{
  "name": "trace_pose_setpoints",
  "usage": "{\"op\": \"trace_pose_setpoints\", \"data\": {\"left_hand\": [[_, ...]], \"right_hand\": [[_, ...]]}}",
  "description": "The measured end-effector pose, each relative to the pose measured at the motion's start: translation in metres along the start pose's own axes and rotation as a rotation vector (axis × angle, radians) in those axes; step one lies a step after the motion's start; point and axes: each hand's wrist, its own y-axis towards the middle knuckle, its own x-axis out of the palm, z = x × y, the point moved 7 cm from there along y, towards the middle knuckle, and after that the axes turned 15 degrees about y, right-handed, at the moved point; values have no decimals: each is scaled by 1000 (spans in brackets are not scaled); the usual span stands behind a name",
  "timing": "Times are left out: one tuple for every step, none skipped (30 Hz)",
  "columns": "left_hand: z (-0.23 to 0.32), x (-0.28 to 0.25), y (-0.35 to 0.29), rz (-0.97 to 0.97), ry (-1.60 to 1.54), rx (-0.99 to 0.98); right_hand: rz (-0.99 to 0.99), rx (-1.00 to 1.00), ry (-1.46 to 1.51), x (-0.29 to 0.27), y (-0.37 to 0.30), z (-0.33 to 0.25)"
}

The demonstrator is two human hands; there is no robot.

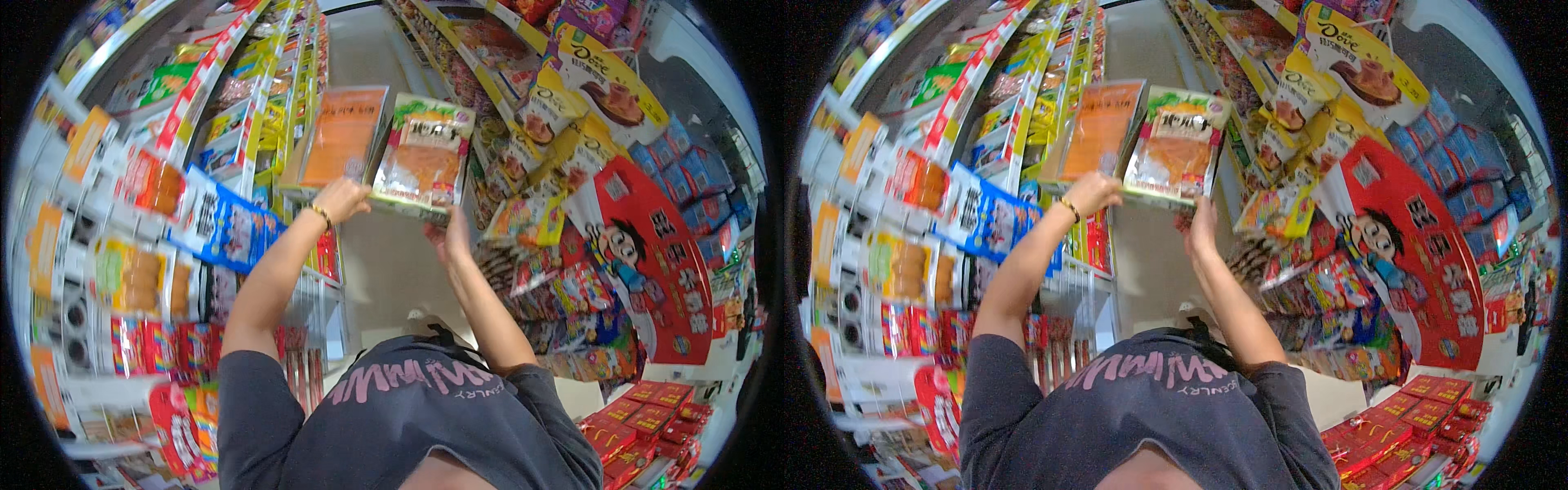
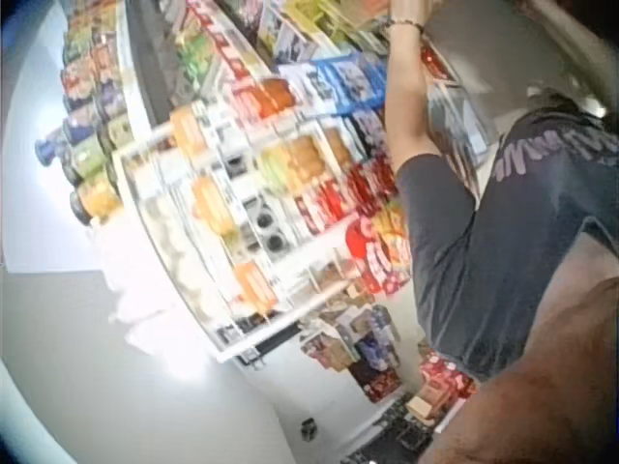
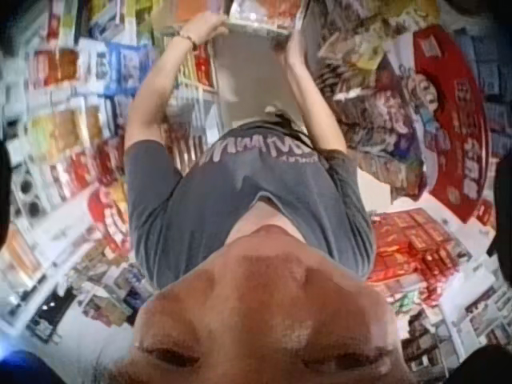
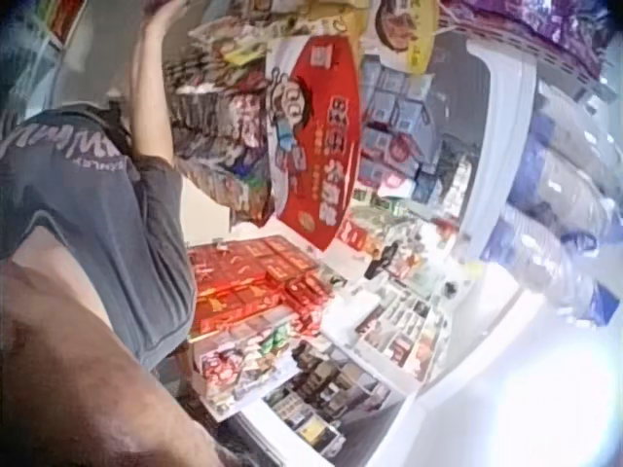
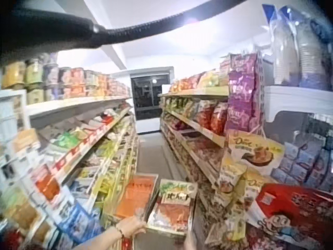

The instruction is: The person tapes a package of snacks at the checkout counter, then carries it to a shelf and places it among other items. They pick up two red trays containing packaged sausages, return to the counter, scan the items with a barcode scanner, and write on a paper note.

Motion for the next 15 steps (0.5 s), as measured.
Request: {"op": "trace_pose_setpoints", "data": {"left_hand": [[-12, 20, 7, -13, -2, -3], [-23, 43, 9, -12, -26, -13], [-31, 68, 11, -17, -52, -22], [-40, 91, 14, -16, -78, -38], [-44, 114, 18, -52, -104, -26], [-49, 133, 26, -78, -126, -13], [-56, 151, 35, -104, -145, 0], [-61, 164, 47, -129, -167, 30], [-69, 179, 55, -160, -193, 51], [-77, 193, 63, -191, -217, 74], [-89, 214, 65, -213, -225, 78], [-100, 227, 80, -228, -213, 99], [-111, 240, 94, -242, -201, 120], [-124, 249, 108, -277, -196, 121], [-134, 259, 122, -262, -212, 153]], "right_hand": [[80, 9, -26, -6, 23, 13], [126, 11, -45, -11, 43, 25], [175, 18, -61, -18, 60, 36], [181, 49, -111, -21, 76, 46], [233, 73, -103, -32, 91, 56], [278, 88, -94, -42, 109, 63], [322, 104, -83, -52, 126, 70], [335, 129, -88, -62, 144, 76], [372, 132, -91, -62, 158, 80], [409, 135, -92, -61, 172, 86], [452, 142, -114, -60, 186, 94], [445, 195, -64, -60, 204, 98], [491, 187, -75, -62, 221, 100], [539, 180, -100, -58, 238, 101], [587, 174, -125, -54, 254, 102]]}}
